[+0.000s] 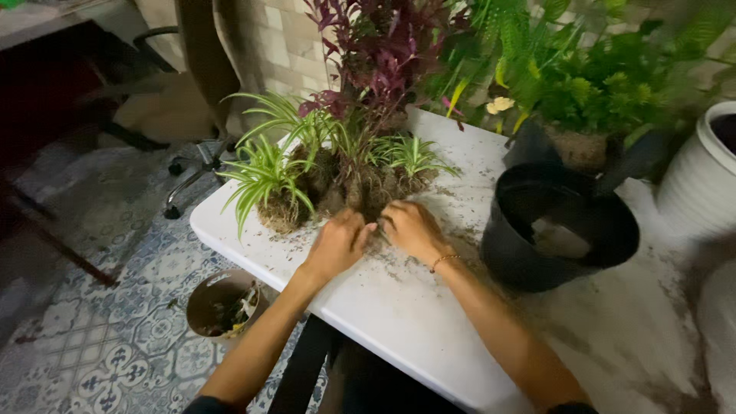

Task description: The person puts soil into a pot using a trowel and then gathers several small plants to be potted.

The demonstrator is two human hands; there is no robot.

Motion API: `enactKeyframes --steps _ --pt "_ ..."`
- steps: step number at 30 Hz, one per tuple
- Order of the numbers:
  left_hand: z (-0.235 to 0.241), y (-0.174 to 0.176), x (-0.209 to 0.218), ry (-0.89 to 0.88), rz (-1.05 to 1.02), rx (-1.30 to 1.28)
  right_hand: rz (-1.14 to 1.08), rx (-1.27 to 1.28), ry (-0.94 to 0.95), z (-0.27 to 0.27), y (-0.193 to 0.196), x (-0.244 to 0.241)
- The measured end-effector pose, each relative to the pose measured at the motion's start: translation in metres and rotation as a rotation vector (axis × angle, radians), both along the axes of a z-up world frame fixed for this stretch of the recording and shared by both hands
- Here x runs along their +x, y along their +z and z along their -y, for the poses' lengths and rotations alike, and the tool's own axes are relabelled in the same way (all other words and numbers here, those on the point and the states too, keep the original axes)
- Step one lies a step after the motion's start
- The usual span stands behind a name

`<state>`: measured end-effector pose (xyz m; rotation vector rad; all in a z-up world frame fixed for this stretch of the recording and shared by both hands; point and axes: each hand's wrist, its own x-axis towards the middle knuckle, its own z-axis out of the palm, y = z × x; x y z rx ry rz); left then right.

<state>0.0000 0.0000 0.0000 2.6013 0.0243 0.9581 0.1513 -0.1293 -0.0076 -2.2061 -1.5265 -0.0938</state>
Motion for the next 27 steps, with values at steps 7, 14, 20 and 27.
enactKeyframes --steps 7,14,20,27 --pt "0.047 0.081 0.048 -0.373 0.089 -0.289 -0.121 -0.050 -0.156 0.064 0.099 -0.004" --pt "0.098 0.124 0.123 -0.522 0.033 -0.392 0.142 0.205 -0.364 0.172 0.175 0.011" --pt "0.116 0.120 0.205 -0.537 -0.101 -0.443 0.202 0.596 -0.526 0.252 0.197 0.050" --pt "0.114 0.124 0.266 -0.369 -0.174 -0.474 0.137 0.845 -0.783 0.302 0.155 0.145"
